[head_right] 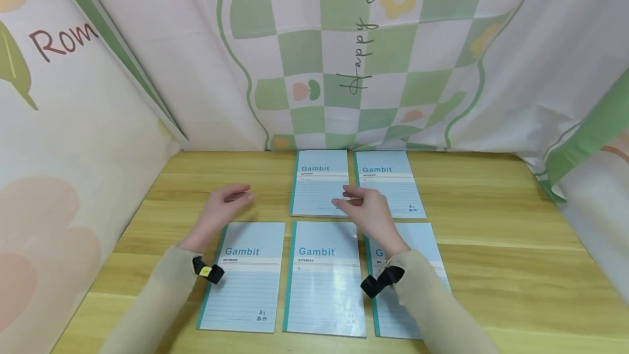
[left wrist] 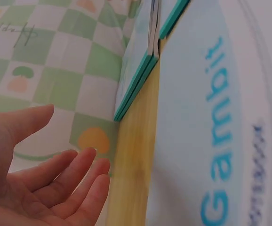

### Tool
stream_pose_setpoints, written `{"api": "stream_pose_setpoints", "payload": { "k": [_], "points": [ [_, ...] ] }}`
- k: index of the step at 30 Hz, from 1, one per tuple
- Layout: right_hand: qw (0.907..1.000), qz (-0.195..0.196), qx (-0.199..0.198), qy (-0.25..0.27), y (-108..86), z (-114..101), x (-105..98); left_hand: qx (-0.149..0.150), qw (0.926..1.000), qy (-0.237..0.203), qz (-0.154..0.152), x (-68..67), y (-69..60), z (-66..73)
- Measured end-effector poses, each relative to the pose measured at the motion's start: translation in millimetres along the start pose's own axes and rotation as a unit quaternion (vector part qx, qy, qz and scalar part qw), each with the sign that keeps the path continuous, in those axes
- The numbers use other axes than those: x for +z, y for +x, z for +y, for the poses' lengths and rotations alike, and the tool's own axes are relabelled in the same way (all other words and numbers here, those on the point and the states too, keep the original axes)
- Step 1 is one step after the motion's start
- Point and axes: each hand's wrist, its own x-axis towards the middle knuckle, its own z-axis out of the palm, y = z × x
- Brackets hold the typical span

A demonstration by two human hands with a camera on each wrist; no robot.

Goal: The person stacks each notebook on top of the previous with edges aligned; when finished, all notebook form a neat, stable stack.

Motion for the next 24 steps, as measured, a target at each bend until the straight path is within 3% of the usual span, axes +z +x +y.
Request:
{"api": "stream_pose_setpoints", "payload": {
  "k": [8,13,24],
  "points": [
    [0.9988,-0.029,-0.037,0.011,-14.6,-8.9,19.7,-0.012,0.9991,0.009,0.039,-24.0,-27.7,-15.8],
    [0.9977,-0.051,-0.04,0.019,-22.6,-12.8,32.3,-0.013,0.9989,0.02,0.041,-33.0,-41.0,-24.8],
    [0.9931,-0.078,-0.082,0.03,-38.8,-22.2,62.2,-0.058,0.997,0.044,0.026,-34.1,-63.8,-35.1]
  ]
}}
